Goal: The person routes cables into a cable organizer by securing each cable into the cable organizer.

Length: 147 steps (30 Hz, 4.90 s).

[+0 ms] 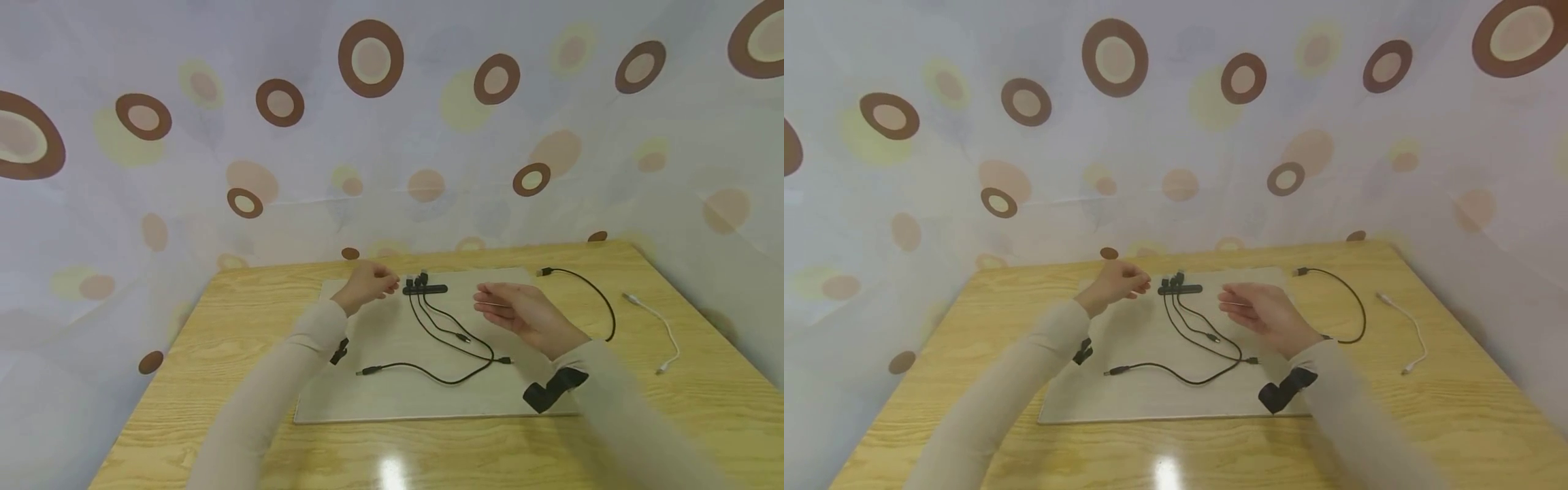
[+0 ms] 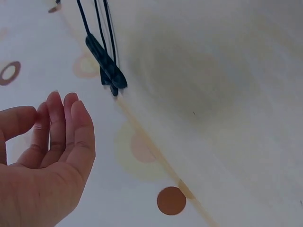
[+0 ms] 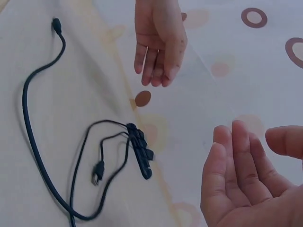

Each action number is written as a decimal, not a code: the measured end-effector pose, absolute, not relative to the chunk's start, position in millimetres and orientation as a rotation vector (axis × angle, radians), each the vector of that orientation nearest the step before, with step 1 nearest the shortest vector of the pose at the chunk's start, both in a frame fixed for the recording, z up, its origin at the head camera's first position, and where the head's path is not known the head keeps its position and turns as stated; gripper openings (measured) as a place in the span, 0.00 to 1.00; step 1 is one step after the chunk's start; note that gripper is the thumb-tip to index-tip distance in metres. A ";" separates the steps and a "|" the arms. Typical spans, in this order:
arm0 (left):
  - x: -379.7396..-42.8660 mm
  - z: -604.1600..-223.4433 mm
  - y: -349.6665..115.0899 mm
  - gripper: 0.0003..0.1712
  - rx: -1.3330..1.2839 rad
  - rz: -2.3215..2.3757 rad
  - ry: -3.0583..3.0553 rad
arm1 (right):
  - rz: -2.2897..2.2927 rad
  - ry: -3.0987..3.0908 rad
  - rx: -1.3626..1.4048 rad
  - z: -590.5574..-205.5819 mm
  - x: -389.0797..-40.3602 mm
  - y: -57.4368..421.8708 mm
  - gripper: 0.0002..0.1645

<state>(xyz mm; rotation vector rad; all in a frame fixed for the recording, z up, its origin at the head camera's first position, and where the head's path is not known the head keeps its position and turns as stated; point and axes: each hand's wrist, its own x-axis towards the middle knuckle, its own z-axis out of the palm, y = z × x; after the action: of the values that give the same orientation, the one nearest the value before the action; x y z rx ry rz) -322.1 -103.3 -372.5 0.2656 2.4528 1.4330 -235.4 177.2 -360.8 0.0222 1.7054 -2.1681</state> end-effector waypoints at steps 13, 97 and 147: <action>-274.2 -373.5 -53.8 0.12 0.494 1.397 2.360 | -2.307 1.681 0.063 -346.8 -254.7 256.2 0.08; -201.2 -394.9 3.8 0.13 0.699 1.468 1.862 | -0.491 2.949 -0.234 -433.0 -362.2 328.4 0.22; -201.7 -401.8 -1.9 0.14 0.670 1.515 1.753 | -0.486 3.409 -0.433 -363.0 -335.5 357.9 0.20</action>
<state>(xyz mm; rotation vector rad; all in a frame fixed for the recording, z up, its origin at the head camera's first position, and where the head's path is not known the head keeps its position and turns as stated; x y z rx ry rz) -201.7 -1.9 -401.8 0.6703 1.7534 1.5151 -335.5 357.9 -363.0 -0.4332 3.4085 -0.4855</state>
